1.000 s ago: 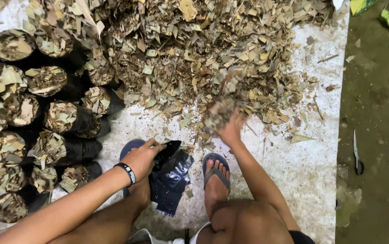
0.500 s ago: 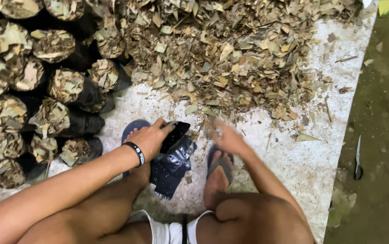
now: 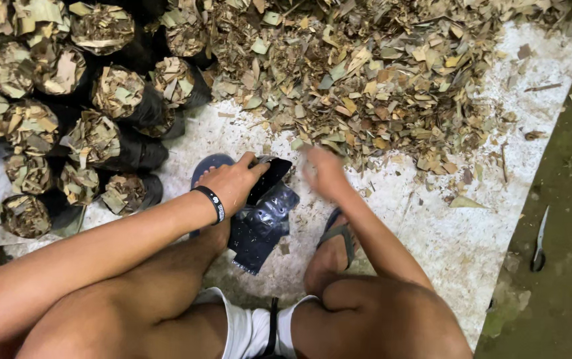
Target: The person sits on the floor and fills black plastic plant pots with dried leaves from a large pile. They scoop leaves by hand, pack them into the pots, and place the filled pots into a stack.
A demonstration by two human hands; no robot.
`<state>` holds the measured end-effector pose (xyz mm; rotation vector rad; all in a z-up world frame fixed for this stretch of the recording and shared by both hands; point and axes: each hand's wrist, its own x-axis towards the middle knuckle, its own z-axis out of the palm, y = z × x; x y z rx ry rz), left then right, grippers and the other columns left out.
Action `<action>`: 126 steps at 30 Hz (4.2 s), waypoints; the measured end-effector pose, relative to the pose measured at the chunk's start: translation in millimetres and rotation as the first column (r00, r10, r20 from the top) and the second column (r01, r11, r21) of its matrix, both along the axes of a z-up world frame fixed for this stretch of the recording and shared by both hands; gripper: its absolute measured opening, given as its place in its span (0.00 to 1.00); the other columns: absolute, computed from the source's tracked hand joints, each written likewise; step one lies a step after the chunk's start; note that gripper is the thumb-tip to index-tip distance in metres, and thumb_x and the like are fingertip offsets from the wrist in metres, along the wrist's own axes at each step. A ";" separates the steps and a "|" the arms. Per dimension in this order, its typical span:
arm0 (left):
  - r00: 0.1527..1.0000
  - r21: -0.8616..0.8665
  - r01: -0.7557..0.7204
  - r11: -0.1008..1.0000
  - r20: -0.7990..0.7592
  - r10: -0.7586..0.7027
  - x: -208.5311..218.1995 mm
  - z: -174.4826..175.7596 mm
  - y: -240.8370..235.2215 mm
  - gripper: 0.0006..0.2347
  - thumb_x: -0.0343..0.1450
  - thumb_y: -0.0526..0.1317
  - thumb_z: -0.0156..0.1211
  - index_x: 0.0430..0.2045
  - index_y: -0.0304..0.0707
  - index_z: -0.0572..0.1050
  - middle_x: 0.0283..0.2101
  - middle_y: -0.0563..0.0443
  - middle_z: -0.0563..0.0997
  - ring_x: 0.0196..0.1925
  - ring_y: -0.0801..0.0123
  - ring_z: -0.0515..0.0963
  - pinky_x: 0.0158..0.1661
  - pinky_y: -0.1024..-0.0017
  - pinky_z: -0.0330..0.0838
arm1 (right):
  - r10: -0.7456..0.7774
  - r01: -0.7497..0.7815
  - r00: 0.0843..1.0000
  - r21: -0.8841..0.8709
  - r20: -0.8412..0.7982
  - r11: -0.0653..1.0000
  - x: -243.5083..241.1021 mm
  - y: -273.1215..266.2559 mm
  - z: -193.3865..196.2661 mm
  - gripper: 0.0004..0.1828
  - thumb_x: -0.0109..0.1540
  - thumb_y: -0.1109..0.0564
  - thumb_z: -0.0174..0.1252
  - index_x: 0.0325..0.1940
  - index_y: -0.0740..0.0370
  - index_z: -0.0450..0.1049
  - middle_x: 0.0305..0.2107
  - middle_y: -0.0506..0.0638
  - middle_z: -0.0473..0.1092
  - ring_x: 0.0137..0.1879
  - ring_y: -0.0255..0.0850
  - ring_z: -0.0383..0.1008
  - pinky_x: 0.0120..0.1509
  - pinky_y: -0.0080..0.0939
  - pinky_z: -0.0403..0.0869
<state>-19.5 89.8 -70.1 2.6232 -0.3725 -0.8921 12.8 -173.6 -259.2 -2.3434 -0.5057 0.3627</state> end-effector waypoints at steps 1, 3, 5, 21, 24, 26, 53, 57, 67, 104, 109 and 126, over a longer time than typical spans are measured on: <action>1.000 0.000 -0.003 1.000 0.002 0.003 -0.2 0.4 0.5 0.27 0.66 0.27 0.55 0.62 0.50 0.67 0.60 0.37 0.69 0.46 0.33 0.81 0.50 0.39 0.73 | 0.092 -0.093 0.982 0.003 -0.168 0.996 -17.3 12.2 4.7 0.26 0.61 0.54 0.58 0.63 0.62 0.72 0.56 0.64 0.72 0.59 0.61 0.74 0.63 0.56 0.73; 1.000 -0.005 0.004 1.000 0.025 -0.003 0.0 -0.2 2.3 0.27 0.66 0.27 0.55 0.61 0.49 0.68 0.60 0.37 0.68 0.46 0.33 0.81 0.49 0.39 0.73 | 0.580 -0.550 0.806 -0.211 0.117 0.808 -52.8 32.7 12.3 0.34 0.49 0.51 0.69 0.57 0.64 0.73 0.55 0.66 0.69 0.68 0.63 0.64 0.76 0.60 0.61; 0.998 -0.018 0.025 1.000 0.057 -0.024 -1.6 -3.9 2.5 0.25 0.66 0.27 0.55 0.60 0.48 0.69 0.61 0.35 0.67 0.44 0.33 0.82 0.48 0.40 0.74 | 0.669 -0.657 0.709 -0.134 0.223 0.742 -81.8 39.6 14.6 0.42 0.47 0.51 0.69 0.65 0.66 0.69 0.62 0.69 0.64 0.70 0.62 0.59 0.72 0.62 0.56; 0.991 -0.016 0.019 1.000 0.135 -0.017 -4.1 -7.8 0.6 0.28 0.64 0.25 0.56 0.62 0.45 0.66 0.58 0.33 0.69 0.40 0.35 0.82 0.42 0.45 0.76 | 0.170 -0.169 0.983 -0.023 0.066 0.985 23.7 2.7 -19.0 0.37 0.69 0.51 0.49 0.78 0.73 0.49 0.74 0.70 0.47 0.78 0.65 0.49 0.79 0.57 0.49; 0.972 -0.059 -0.031 0.998 0.230 0.044 11.8 8.4 5.8 0.31 0.63 0.26 0.57 0.65 0.41 0.62 0.58 0.32 0.68 0.35 0.35 0.82 0.38 0.48 0.79 | -0.108 0.100 0.977 0.055 0.182 0.994 31.7 4.7 -13.8 0.27 0.72 0.53 0.43 0.74 0.64 0.58 0.78 0.60 0.51 0.81 0.54 0.55 0.84 0.47 0.56; 0.958 -0.110 -0.081 0.991 0.265 0.107 23.9 19.4 11.1 0.33 0.62 0.25 0.57 0.66 0.38 0.60 0.58 0.31 0.67 0.34 0.36 0.82 0.35 0.49 0.79 | -0.045 0.052 0.998 0.167 -0.045 0.985 9.1 27.8 -18.1 0.31 0.70 0.56 0.43 0.78 0.70 0.53 0.75 0.62 0.53 0.81 0.56 0.53 0.84 0.51 0.51; 0.984 -0.282 -0.134 0.950 0.078 0.162 49.9 -99.2 11.7 0.35 0.61 0.28 0.56 0.68 0.39 0.58 0.59 0.35 0.69 0.52 0.36 0.77 0.52 0.53 0.74 | -0.203 0.165 0.961 -0.201 -0.189 0.966 181.7 -49.6 127.0 0.29 0.67 0.50 0.56 0.72 0.60 0.66 0.55 0.61 0.75 0.55 0.47 0.79 0.64 0.52 0.77; 0.983 -0.242 -0.099 0.965 0.130 0.133 62.5 -104.9 -14.9 0.34 0.62 0.30 0.57 0.67 0.39 0.58 0.63 0.35 0.66 0.45 0.34 0.80 0.47 0.47 0.75 | 0.092 -0.123 0.992 -0.605 -0.081 0.787 172.0 -28.5 148.7 0.60 0.51 0.38 0.73 0.79 0.41 0.46 0.75 0.61 0.42 0.76 0.60 0.49 0.75 0.65 0.55; 0.988 -0.208 -0.083 0.975 0.107 0.107 77.3 -140.5 -44.0 0.28 0.65 0.35 0.60 0.64 0.39 0.62 0.64 0.29 0.66 0.43 0.34 0.81 0.47 0.45 0.76 | 0.265 -0.120 0.964 -0.831 0.034 0.543 183.7 2.1 30.0 0.56 0.51 0.35 0.70 0.77 0.26 0.44 0.75 0.67 0.38 0.75 0.76 0.47 0.69 0.80 0.58; 0.889 -0.646 0.140 0.750 0.416 0.192 73.4 -4.8 -42.6 0.27 0.70 0.57 0.64 0.55 0.32 0.75 0.59 0.35 0.76 0.62 0.45 0.75 0.62 0.54 0.63 | 0.565 -0.057 0.808 0.931 -0.169 0.361 67.0 -29.1 202.3 0.64 0.48 0.07 0.21 0.81 0.32 0.17 0.83 0.59 0.23 0.71 0.66 0.69 0.80 0.67 0.67; 0.794 -0.592 0.330 0.735 0.595 0.123 64.2 27.5 -56.9 0.22 0.68 0.56 0.67 0.48 0.38 0.80 0.53 0.44 0.82 0.58 0.55 0.77 0.59 0.57 0.63 | 0.523 -0.135 0.843 0.892 -0.125 0.430 45.2 -20.9 226.9 0.69 0.45 0.05 0.25 0.80 0.31 0.13 0.84 0.69 0.22 0.72 0.66 0.65 0.79 0.64 0.65; 0.795 -0.556 -0.499 0.665 0.012 0.607 124.5 -15.9 -29.4 0.23 0.82 0.49 0.45 0.30 0.28 0.84 0.33 0.35 0.87 0.38 0.55 0.88 0.49 0.62 0.80 | 0.397 -0.159 0.916 0.853 -0.060 0.497 42.0 -26.3 236.7 0.65 0.51 0.06 0.27 0.80 0.32 0.11 0.82 0.60 0.21 0.84 0.70 0.48 0.83 0.75 0.42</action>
